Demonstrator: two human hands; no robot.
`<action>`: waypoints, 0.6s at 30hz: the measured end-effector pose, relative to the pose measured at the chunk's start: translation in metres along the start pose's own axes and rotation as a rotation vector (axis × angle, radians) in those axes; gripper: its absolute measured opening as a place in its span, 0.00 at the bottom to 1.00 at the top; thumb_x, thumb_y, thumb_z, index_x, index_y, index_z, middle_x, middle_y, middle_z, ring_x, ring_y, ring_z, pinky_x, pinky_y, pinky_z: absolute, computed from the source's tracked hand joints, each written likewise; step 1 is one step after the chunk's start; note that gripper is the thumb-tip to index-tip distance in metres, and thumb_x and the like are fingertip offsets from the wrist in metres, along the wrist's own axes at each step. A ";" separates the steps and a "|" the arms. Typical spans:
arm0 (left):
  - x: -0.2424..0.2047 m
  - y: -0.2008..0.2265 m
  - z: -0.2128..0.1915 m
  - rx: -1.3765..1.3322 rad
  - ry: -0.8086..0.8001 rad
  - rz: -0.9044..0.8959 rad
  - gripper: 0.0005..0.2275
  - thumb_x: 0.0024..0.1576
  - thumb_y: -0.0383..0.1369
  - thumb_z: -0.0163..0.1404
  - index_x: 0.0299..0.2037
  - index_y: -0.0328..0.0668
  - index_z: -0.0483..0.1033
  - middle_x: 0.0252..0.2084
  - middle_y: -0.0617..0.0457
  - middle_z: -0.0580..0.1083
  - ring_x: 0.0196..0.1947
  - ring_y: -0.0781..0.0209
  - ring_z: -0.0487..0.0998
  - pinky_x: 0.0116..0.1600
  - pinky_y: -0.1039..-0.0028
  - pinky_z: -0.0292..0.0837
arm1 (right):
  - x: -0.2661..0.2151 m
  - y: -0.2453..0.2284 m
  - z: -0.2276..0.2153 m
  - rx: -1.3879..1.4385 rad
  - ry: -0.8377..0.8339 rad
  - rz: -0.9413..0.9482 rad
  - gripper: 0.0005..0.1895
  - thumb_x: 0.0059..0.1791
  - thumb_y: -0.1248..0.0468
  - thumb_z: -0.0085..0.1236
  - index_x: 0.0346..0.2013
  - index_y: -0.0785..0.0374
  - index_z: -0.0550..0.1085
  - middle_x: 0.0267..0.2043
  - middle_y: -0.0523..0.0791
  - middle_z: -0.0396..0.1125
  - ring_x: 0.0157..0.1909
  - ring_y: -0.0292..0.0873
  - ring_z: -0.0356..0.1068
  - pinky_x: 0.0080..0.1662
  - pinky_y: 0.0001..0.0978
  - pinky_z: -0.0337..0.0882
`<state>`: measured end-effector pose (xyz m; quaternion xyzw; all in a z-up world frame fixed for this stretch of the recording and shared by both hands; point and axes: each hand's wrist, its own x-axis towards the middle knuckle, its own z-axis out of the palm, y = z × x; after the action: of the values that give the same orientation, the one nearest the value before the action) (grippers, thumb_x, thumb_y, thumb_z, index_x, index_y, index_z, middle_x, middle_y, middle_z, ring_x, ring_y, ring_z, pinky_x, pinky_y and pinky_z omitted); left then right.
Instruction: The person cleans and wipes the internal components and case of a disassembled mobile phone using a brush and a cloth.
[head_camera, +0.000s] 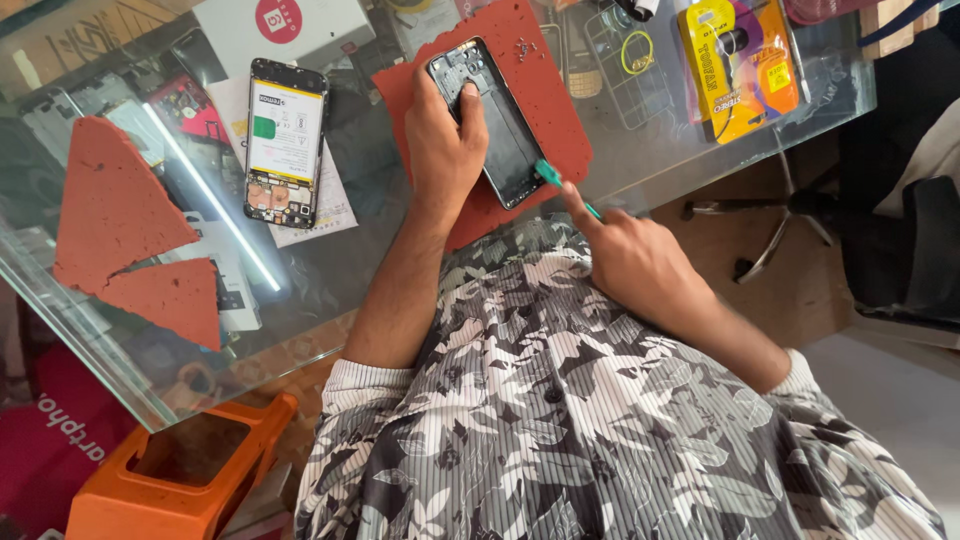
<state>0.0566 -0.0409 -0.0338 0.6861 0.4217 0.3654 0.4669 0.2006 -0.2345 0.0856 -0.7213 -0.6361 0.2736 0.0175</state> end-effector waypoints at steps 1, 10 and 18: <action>-0.001 0.000 0.000 0.020 0.009 0.020 0.11 0.65 0.27 0.48 0.54 0.29 0.66 0.40 0.43 0.80 0.39 0.51 0.86 0.43 0.64 0.80 | -0.007 0.000 -0.006 0.022 -0.023 0.005 0.43 0.42 0.71 0.54 0.73 0.63 0.58 0.29 0.56 0.68 0.26 0.61 0.71 0.32 0.53 0.71; -0.005 -0.003 -0.022 -0.172 0.363 0.102 0.16 0.64 0.26 0.55 0.56 0.31 0.61 0.52 0.43 0.69 0.48 0.61 0.73 0.55 0.71 0.73 | 0.017 0.004 -0.025 0.298 0.372 -0.038 0.36 0.49 0.76 0.50 0.74 0.62 0.61 0.33 0.56 0.68 0.34 0.62 0.70 0.39 0.53 0.70; -0.051 0.028 -0.034 -0.474 0.119 0.166 0.25 0.60 0.20 0.52 0.62 0.43 0.50 0.70 0.43 0.62 0.63 0.62 0.65 0.71 0.70 0.60 | 0.056 -0.002 0.019 0.370 0.341 -0.205 0.37 0.49 0.75 0.50 0.75 0.63 0.58 0.34 0.56 0.68 0.34 0.61 0.71 0.38 0.53 0.70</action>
<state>0.0138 -0.0827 -0.0022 0.5670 0.2932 0.5308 0.5575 0.1935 -0.1883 0.0497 -0.6734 -0.6327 0.2567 0.2834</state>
